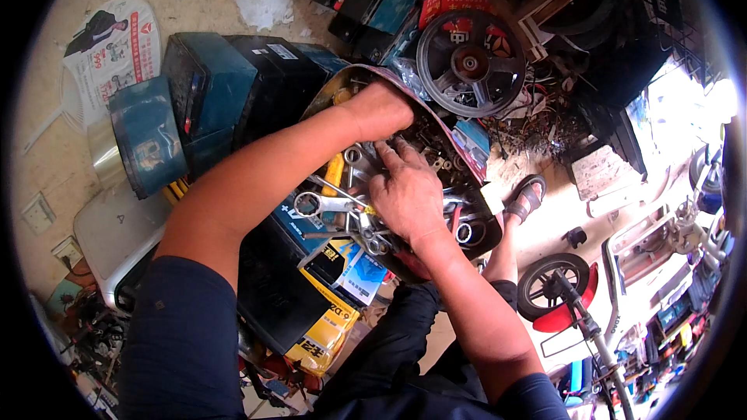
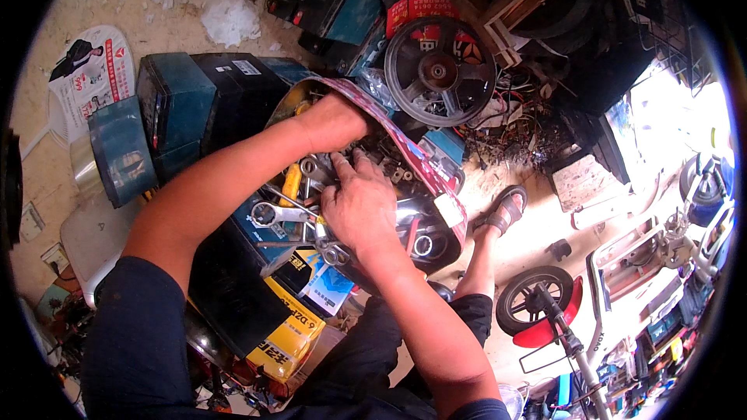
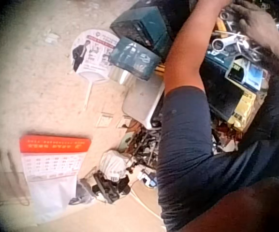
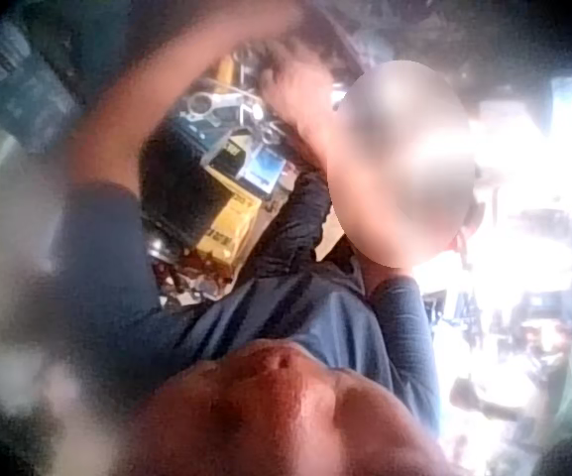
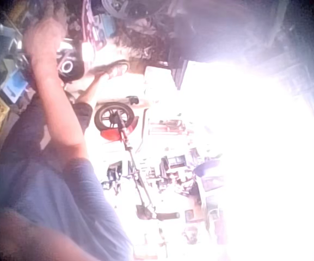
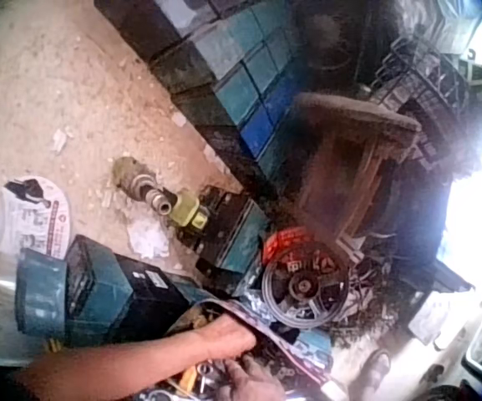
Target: The person reaches into the central chassis of an electric scooter to manipulate internal components by hand and then sorts through small hardware in a container and on the floor.
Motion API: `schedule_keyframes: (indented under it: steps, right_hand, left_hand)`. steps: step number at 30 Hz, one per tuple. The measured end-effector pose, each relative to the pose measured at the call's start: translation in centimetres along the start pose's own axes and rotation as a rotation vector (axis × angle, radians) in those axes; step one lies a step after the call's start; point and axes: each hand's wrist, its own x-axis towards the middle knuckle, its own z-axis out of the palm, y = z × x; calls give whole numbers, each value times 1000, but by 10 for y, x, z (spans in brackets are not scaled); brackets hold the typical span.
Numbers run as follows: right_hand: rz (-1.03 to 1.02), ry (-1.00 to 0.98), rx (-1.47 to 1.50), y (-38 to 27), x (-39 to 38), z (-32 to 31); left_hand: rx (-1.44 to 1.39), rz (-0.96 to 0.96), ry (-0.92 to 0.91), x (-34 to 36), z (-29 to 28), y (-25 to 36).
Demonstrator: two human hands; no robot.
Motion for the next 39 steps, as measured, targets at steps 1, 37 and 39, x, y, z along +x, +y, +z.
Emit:
schedule_keyframes:
  steps: [1,37,39]
  right_hand:
    - [-6,-4,2,-1,0,1]
    - [-19,13,-49,-2,1,1]
    - [-18,6,-42,-2,1,0]
  left_hand:
    - [7,-15,-17,-2,1,-1]
    - [-1393,-574,-196,-32,-34,-8]
    - [-1075,-435,-132,-26,-35,-1]
